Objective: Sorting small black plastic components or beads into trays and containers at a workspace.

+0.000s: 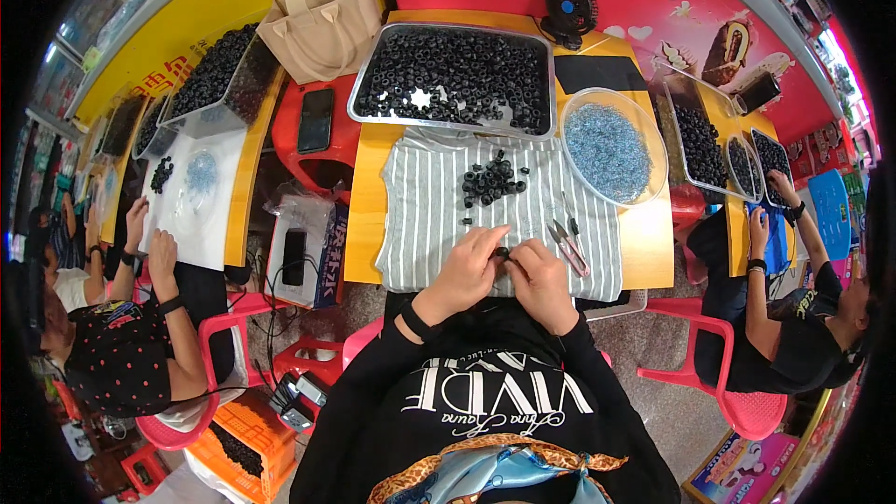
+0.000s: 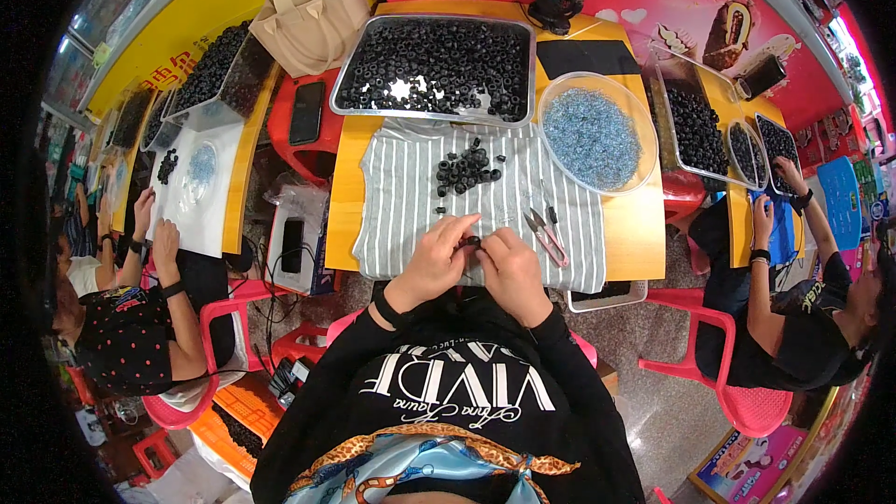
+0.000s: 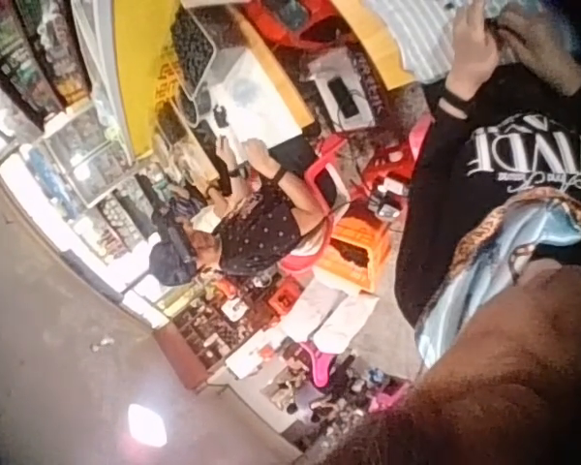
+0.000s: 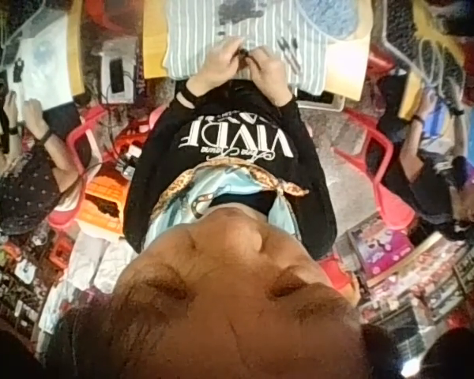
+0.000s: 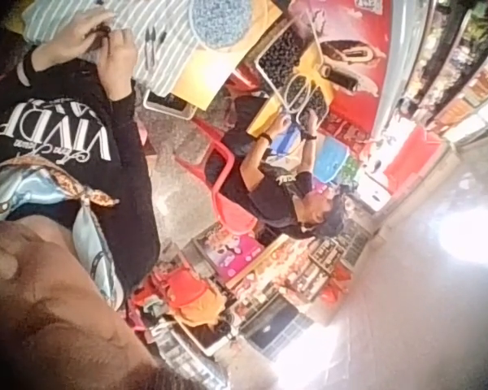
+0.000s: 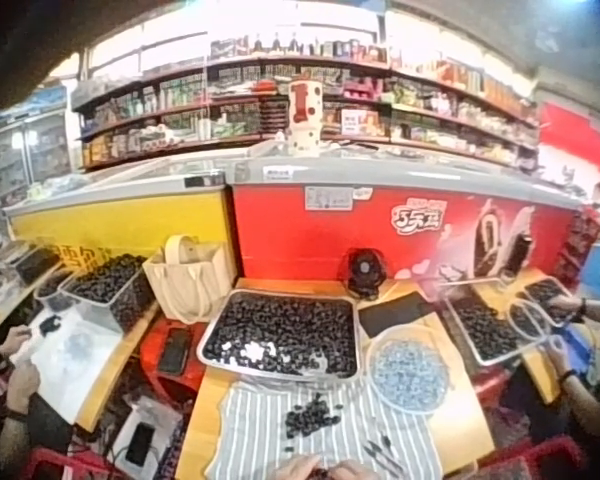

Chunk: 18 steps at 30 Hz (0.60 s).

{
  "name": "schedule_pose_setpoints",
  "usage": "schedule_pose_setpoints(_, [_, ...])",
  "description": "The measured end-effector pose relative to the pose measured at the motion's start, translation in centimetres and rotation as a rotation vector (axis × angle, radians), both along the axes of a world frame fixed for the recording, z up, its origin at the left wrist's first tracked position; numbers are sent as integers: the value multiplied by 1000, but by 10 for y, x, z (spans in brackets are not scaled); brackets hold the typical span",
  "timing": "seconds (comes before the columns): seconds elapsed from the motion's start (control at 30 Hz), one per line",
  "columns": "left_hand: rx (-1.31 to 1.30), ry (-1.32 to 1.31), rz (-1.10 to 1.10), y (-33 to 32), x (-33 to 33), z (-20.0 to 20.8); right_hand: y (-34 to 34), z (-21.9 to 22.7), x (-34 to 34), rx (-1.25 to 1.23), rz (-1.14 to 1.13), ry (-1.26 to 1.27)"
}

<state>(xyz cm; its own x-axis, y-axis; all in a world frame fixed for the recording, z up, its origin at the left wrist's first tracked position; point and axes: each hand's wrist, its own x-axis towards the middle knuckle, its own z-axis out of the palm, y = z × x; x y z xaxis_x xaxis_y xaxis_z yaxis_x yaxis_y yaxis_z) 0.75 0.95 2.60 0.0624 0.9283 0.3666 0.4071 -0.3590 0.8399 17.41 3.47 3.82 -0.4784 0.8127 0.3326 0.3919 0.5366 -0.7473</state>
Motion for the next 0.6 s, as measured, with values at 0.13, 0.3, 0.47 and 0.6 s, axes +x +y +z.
schedule_pose_setpoints(0.13, [101,94,-14,2,3,0,2,-3,4,6,-59,-20])
schedule_pose_setpoints(0.3, [137,94,-52,4,-4,-4,2,-2,5,-53,-59,1])
schedule_pose_setpoints(0.47, [-270,-580,-27,0,-14,-25,1,-1,-1,-38,-77,-30])
schedule_pose_setpoints(0.6, [-520,-1256,-91,0,-26,-14,1,2,-4,-17,-92,-104])
